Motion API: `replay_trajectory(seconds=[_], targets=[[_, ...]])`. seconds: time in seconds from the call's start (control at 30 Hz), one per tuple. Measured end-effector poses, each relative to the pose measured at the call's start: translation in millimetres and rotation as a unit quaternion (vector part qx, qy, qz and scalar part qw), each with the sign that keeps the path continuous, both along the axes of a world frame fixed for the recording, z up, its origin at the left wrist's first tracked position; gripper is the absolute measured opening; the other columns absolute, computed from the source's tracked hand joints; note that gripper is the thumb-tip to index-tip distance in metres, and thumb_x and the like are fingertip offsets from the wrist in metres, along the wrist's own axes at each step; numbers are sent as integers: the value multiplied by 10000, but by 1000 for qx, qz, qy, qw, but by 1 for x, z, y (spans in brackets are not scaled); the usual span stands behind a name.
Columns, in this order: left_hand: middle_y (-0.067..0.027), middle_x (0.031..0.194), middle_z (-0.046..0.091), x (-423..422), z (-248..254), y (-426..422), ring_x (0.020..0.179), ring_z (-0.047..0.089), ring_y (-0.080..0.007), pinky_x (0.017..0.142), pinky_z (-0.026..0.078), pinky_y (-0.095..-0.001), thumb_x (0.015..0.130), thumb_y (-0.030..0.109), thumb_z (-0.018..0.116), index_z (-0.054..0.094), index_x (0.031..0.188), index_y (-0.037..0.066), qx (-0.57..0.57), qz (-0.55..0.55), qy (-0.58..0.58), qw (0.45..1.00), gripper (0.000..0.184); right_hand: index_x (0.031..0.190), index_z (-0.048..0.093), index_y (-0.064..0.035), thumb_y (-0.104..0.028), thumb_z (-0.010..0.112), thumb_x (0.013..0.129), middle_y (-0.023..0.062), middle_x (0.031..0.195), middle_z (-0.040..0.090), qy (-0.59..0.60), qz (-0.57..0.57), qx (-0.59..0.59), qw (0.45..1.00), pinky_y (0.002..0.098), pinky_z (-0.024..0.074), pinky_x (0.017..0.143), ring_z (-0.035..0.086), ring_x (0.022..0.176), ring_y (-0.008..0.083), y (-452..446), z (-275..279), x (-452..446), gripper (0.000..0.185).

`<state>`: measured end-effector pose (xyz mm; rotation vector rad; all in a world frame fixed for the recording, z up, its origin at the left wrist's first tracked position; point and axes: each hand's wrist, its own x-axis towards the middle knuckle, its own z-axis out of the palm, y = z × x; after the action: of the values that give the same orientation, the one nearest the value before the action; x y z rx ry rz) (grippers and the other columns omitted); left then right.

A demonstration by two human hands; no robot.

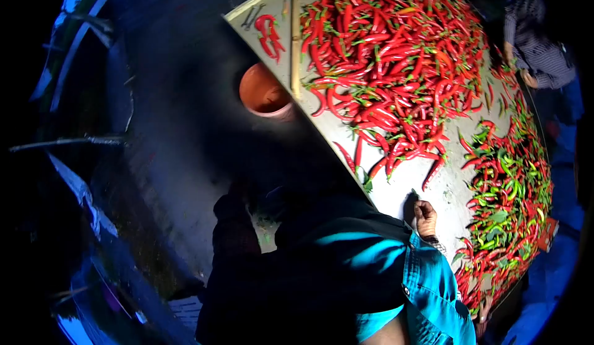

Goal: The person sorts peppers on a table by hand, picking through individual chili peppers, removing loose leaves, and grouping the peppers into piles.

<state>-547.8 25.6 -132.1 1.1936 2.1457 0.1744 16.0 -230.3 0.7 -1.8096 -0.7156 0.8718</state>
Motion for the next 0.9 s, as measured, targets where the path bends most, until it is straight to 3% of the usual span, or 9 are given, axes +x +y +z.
replay_trajectory(seconds=[0.13, 0.27, 0.37, 0.4, 0.47, 0.5, 0.6, 0.73, 0.9], targets=[[-83, 797, 585, 16, -13, -8, 724, 544, -215, 642, 421, -340, 824, 199, 572, 580, 823, 58, -87, -46, 83, 992, 141, 882, 575, -29, -18, 550, 836, -56, 711, 512, 5, -29, -32, 999, 178, 391, 592, 447, 631, 39, -2, 14, 0, 54], [-93, 838, 591, 75, 3, 23, 772, 546, -248, 690, 419, -362, 812, 178, 580, 574, 827, 69, 112, -107, 43, 987, 110, 866, 577, -33, -31, 563, 833, -53, 697, 514, 16, -62, -40, 997, 170, 382, 563, 442, 614, 34, -5, 20, -10, 36], [-101, 869, 595, 184, 78, 45, 808, 548, -273, 725, 417, -379, 802, 162, 586, 569, 830, 77, 400, -246, -130, 873, 91, 862, 576, -32, -37, 572, 831, -50, 691, 516, 17, -83, -43, 996, 171, 379, 551, 436, 605, 31, -12, 25, -19, 32], [-90, 738, 562, 231, 134, 46, 727, 523, -284, 682, 406, -383, 762, 118, 610, 564, 776, 81, 454, -305, -109, 830, 61, 866, 573, -25, -14, 565, 827, -41, 713, 526, 23, -86, -46, 995, 179, 393, 591, 457, 639, 39, -19, 20, -21, 42], [-73, 703, 553, 284, 175, 49, 731, 518, -288, 668, 390, -379, 696, 89, 618, 569, 756, 93, 455, -427, -160, 765, 78, 871, 569, -17, 9, 559, 823, -32, 734, 537, 30, -100, -51, 993, 188, 406, 631, 477, 673, 47, -35, 8, -24, 56], [-54, 711, 559, 302, 179, 48, 729, 518, -276, 672, 386, -380, 681, 94, 626, 575, 732, 98, 431, -476, -194, 742, 72, 866, 571, -19, -11, 573, 819, -21, 736, 549, 22, -100, -53, 993, 195, 416, 620, 490, 669, 56, -44, 2, -26, 47], [-64, 760, 594, 339, 173, 40, 782, 548, -254, 692, 422, -380, 669, 121, 643, 608, 749, 96, 190, -661, -65, 723, 91, 846, 575, -19, -15, 594, 802, 16, 753, 576, 13, -121, -72, 990, 218, 442, 642, 524, 695, 84, -65, 3, -38, 48], [-100, 781, 615, 370, 161, 29, 827, 590, -298, 735, 464, -415, 665, 139, 641, 619, 828, 99, 57, -766, -81, 635, 170, 818, 576, -19, 11, 598, 780, 47, 721, 571, -41, -141, -90, 985, 235, 446, 622, 520, 669, 93, -85, -4, -55, 54], [-156, 886, 630, 394, 152, 6, 902, 597, -301, 786, 451, -414, 734, 89, 541, 641, 876, 72, -3, -781, 2, 624, 175, 819, 567, -17, 7, 584, 785, 50, 666, 555, -34, -172, -72, 982, 247, 441, 545, 510, 596, 104, -80, 7, -71, 45]])
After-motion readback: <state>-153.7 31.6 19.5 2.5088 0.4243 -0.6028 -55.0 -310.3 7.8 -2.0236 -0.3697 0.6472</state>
